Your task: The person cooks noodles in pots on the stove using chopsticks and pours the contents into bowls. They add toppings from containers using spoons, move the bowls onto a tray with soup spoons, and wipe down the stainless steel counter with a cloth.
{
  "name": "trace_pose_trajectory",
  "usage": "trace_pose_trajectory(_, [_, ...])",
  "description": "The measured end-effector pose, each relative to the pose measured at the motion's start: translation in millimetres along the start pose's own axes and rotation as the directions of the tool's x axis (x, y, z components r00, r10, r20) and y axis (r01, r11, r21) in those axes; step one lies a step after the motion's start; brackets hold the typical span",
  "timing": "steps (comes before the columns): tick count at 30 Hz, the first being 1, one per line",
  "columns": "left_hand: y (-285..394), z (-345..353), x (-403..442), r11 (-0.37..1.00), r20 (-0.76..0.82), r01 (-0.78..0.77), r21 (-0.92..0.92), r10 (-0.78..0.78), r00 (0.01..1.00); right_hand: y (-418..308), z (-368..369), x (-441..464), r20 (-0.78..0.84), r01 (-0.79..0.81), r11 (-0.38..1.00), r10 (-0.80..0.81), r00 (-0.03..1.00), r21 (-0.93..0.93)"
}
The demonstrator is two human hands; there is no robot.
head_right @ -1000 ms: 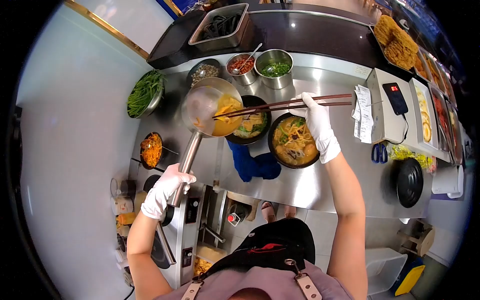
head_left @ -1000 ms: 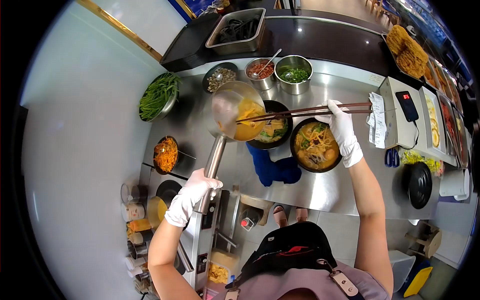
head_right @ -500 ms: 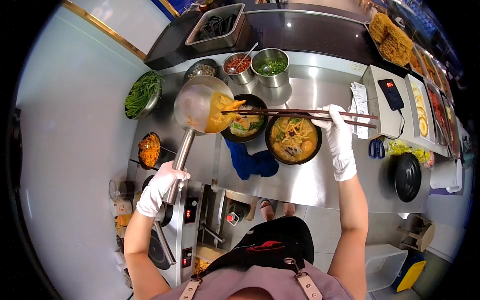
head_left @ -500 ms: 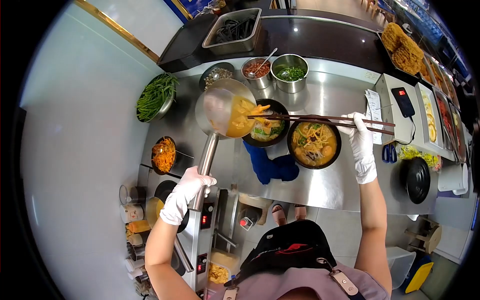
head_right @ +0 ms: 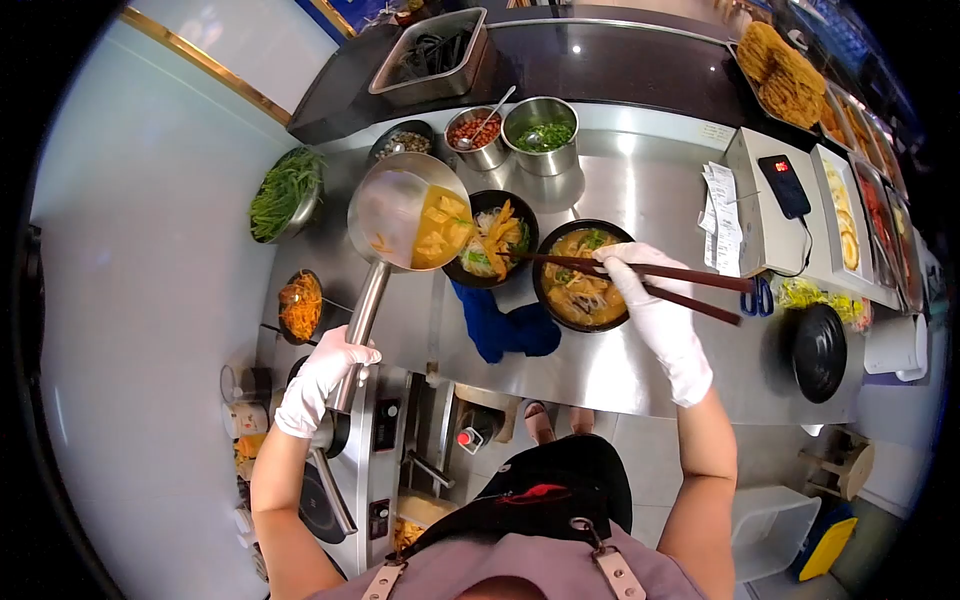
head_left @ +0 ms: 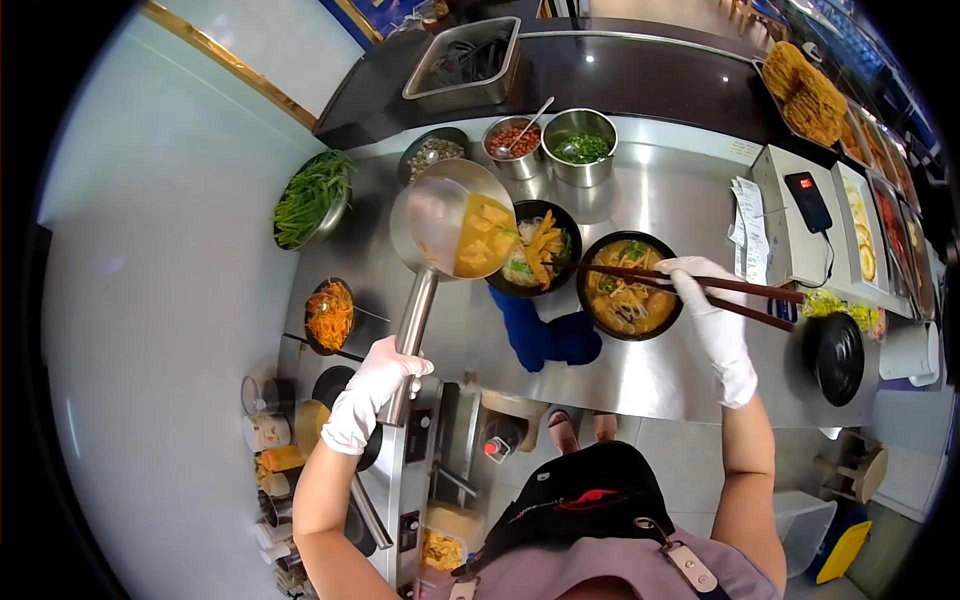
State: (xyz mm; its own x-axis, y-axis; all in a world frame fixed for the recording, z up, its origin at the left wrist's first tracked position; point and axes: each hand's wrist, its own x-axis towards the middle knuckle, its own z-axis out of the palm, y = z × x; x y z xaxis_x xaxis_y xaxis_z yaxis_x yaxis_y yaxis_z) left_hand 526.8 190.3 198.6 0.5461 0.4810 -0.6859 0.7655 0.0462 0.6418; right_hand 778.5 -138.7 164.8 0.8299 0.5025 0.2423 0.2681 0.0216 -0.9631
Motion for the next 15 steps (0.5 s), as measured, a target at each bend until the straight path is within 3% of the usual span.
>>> trace_pose_trajectory(4, [-7, -4, 4, 0.999, 0.024, -0.006, -0.041, 0.007, 1.000, -27, 22, 27, 0.079, 0.143, 0.988, -0.148, 0.986, 0.063])
trace_pose_trajectory(6, [-11, -5, 6, 0.999, 0.030, -0.021, -0.037, 0.022, 0.999, -13, 58, 48, 0.116, 0.241, 0.947, -0.269, 0.956, 0.213])
trace_pose_trajectory(7, [-12, -5, 7, 0.999, 0.037, -0.032, -0.025, 0.033, 0.999, -3, 77, 53, 0.147, 0.153, 0.921, -0.217, 0.965, 0.357])
trace_pose_trajectory(9, [-9, -4, 7, 0.999, 0.030, -0.002, -0.033, 0.003, 1.000, 19, 105, 62, 0.192, 0.177, 0.865, -0.295, 0.936, 0.469])
trace_pose_trajectory(11, [-7, -3, 5, 0.999, 0.025, 0.003, -0.039, -0.002, 1.000, 23, 107, 57, 0.292, 0.101, 0.912, -0.231, 0.928, 0.398])
trace_pose_trajectory(15, [-11, -5, 8, 0.998, 0.045, 0.001, -0.059, 0.002, 0.999, 29, 85, 52, 0.343, 0.140, 0.944, -0.244, 0.907, 0.300])
